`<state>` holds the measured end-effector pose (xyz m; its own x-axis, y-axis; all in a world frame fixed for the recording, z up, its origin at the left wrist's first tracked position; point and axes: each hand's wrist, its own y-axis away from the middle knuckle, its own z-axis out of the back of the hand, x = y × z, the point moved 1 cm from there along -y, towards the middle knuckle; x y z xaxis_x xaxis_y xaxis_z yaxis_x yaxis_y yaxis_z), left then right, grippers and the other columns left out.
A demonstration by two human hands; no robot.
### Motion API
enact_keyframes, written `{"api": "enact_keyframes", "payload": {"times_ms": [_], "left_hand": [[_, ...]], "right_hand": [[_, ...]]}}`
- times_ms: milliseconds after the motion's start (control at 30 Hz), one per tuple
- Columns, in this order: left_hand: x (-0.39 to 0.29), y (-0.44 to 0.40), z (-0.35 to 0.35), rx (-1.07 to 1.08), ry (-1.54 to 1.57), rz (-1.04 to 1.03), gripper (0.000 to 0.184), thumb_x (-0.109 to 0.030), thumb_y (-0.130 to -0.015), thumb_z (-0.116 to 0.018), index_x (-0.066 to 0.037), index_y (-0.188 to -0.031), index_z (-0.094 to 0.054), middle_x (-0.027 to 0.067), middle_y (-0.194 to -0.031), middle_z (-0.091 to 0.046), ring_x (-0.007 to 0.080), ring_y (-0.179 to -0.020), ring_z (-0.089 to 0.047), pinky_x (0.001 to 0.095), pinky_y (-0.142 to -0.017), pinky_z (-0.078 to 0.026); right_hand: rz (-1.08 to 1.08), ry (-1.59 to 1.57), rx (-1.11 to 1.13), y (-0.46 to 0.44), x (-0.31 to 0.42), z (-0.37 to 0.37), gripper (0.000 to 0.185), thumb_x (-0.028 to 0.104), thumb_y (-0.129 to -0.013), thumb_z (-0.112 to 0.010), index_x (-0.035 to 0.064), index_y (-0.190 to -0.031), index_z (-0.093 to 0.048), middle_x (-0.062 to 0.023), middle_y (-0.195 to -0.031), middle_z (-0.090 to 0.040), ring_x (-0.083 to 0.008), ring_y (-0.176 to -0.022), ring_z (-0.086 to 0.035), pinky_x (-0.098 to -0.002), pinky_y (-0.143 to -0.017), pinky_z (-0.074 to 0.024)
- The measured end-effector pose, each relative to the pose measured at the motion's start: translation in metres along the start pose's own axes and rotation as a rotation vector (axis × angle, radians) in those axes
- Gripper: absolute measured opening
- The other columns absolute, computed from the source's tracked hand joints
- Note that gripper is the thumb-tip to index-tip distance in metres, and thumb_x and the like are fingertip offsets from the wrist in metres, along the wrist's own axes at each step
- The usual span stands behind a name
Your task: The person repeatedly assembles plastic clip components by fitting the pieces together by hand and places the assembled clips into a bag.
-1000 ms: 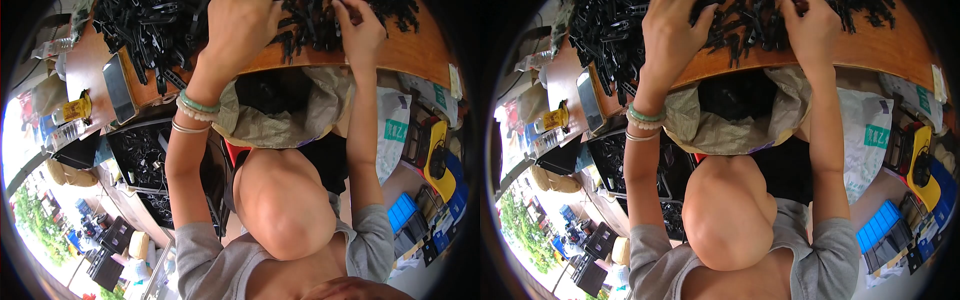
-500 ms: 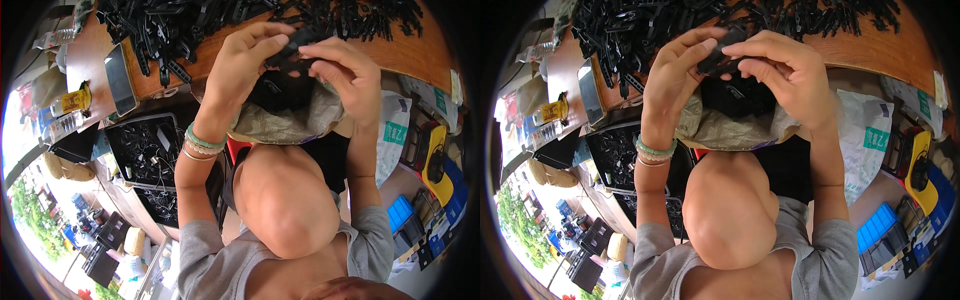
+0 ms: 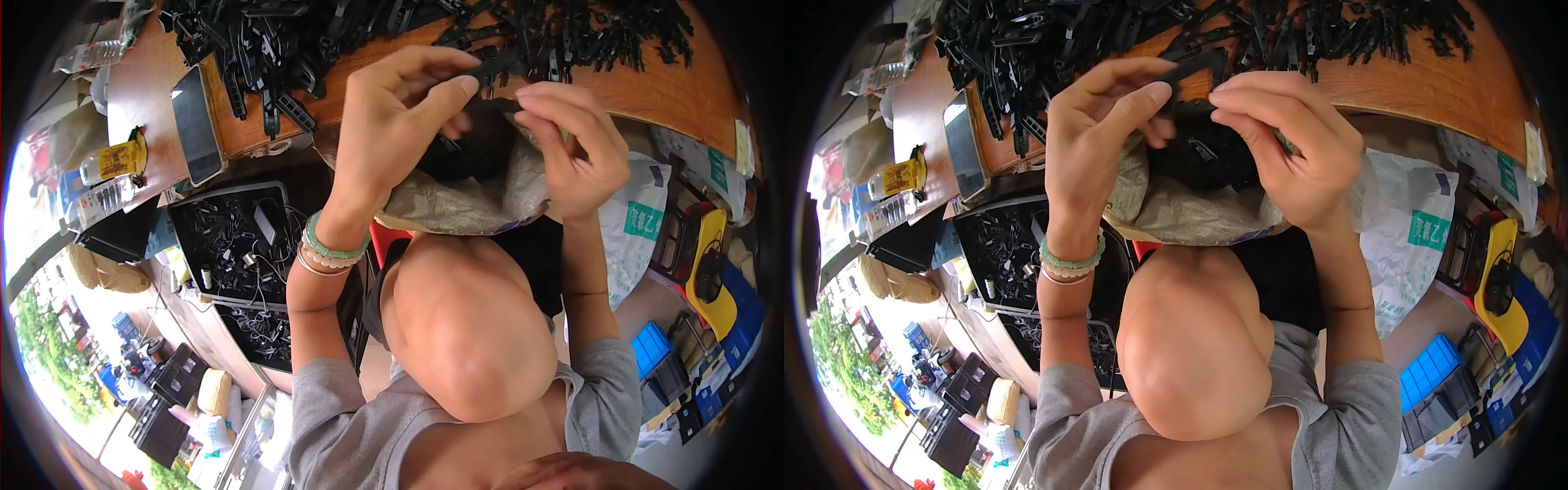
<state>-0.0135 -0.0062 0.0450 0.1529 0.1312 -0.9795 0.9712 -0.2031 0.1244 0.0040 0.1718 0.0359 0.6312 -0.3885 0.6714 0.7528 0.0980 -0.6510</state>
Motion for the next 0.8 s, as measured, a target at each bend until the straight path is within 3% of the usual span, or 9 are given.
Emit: {"api": "enact_keyframes", "payload": {"times_ms": [100, 167, 233, 367, 433, 500, 633, 700, 800], "left_hand": [[-0.005, 0.004, 0.010, -0.073, -0.159, 0.055, 0.025, -0.001, -0.083, -0.067, 0.008, -0.106, -0.064, 0.0098, -0.080, -0.067, 0.0123, -0.066, -0.064, 0.0212, -0.059, -0.051], [-0.001, 0.008, 0.013, 0.041, 0.164, 0.100, 0.026, 0.003, -0.080, -0.068, 0.007, -0.105, -0.064, 0.0090, -0.079, -0.066, 0.0112, -0.064, -0.061, 0.0217, -0.058, -0.051], [0.011, 0.011, 0.014, 0.086, 0.216, 0.073, 0.028, 0.004, -0.078, -0.070, 0.008, -0.105, -0.064, 0.0094, -0.083, -0.066, 0.0121, -0.063, -0.061, 0.0221, -0.057, -0.051], [0.022, 0.008, 0.022, 0.236, 0.373, -0.051, 0.032, 0.002, -0.078, -0.071, 0.006, -0.109, -0.063, 0.0126, -0.091, -0.066, 0.0142, -0.069, -0.064, 0.0235, -0.063, -0.053], [0.017, 0.009, 0.013, -0.016, 0.293, -0.082, 0.030, 0.001, -0.079, -0.070, 0.007, -0.108, -0.062, 0.0135, -0.092, -0.066, 0.0143, -0.072, -0.065, 0.0238, -0.063, -0.053], [0.008, 0.007, 0.006, -0.022, 0.344, -0.044, 0.027, 0.000, -0.081, -0.069, 0.009, -0.105, -0.062, 0.0116, -0.089, -0.068, 0.0134, -0.072, -0.065, 0.0223, -0.062, -0.052], [0.014, 0.007, 0.000, 0.090, -0.069, 0.087, 0.027, -0.009, -0.080, -0.074, 0.008, -0.099, -0.065, 0.0089, -0.078, -0.069, 0.0099, -0.064, -0.063, 0.0199, -0.060, -0.050], [0.009, 0.009, -0.005, 0.078, -0.030, 0.195, 0.028, -0.009, -0.080, -0.073, 0.007, -0.101, -0.066, 0.0074, -0.081, -0.069, 0.0091, -0.066, -0.062, 0.0193, -0.061, -0.049], [0.011, 0.017, -0.011, 0.103, -0.042, 0.116, 0.034, -0.008, -0.079, -0.072, 0.007, -0.108, -0.063, 0.0109, -0.082, -0.070, 0.0105, -0.068, -0.063, 0.0223, -0.062, -0.049]], "right_hand": [[-0.163, -0.154, -0.017, 0.008, 0.000, 0.003, 0.018, -0.012, -0.073, -0.069, -0.0040, -0.089, -0.068, -0.0123, -0.086, -0.067, -0.0185, -0.074, -0.064, -0.0263, -0.066, -0.0520], [-0.287, -0.281, -0.022, 0.011, -0.002, 0.004, 0.017, -0.012, -0.074, -0.068, -0.0047, -0.089, -0.068, -0.0125, -0.088, -0.066, -0.0175, -0.073, -0.063, -0.0259, -0.066, -0.0517], [-0.424, -0.444, 0.063, 0.016, -0.003, 0.004, 0.017, -0.012, -0.074, -0.067, -0.0051, -0.090, -0.068, -0.0130, -0.090, -0.066, -0.0169, -0.075, -0.062, -0.0257, -0.067, -0.0502], [-0.410, -0.412, 0.172, 0.018, -0.002, 0.006, 0.017, -0.011, -0.073, -0.069, -0.0045, -0.089, -0.068, -0.0128, -0.088, -0.066, -0.0174, -0.076, -0.061, -0.0258, -0.066, -0.0485], [-0.402, -0.456, 0.265, 0.019, 0.002, 0.009, 0.017, -0.009, -0.072, -0.070, -0.0034, -0.089, -0.069, -0.0120, -0.086, -0.066, -0.0177, -0.078, -0.061, -0.0260, -0.067, -0.0474], [-0.329, -0.485, 0.267, 0.014, -0.001, 0.011, 0.018, -0.008, -0.072, -0.070, -0.0027, -0.089, -0.069, -0.0116, -0.085, -0.066, -0.0179, -0.077, -0.061, -0.0260, -0.067, -0.0473], [-0.226, -0.379, 0.232, 0.009, -0.001, 0.009, 0.017, -0.008, -0.072, -0.070, -0.0017, -0.088, -0.069, -0.0111, -0.084, -0.066, -0.0185, -0.075, -0.062, -0.0262, -0.065, -0.0479], [-0.226, -0.298, 0.210, 0.010, 0.003, 0.007, 0.017, -0.009, -0.072, -0.070, -0.0017, -0.087, -0.069, -0.0113, -0.084, -0.066, -0.0187, -0.074, -0.062, -0.0262, -0.064, -0.0482], [-0.209, -0.179, 0.150, 0.015, 0.006, 0.006, 0.017, -0.010, -0.072, -0.069, -0.0020, -0.087, -0.068, -0.0116, -0.084, -0.066, -0.0193, -0.074, -0.062, -0.0264, -0.064, -0.0487]]}}
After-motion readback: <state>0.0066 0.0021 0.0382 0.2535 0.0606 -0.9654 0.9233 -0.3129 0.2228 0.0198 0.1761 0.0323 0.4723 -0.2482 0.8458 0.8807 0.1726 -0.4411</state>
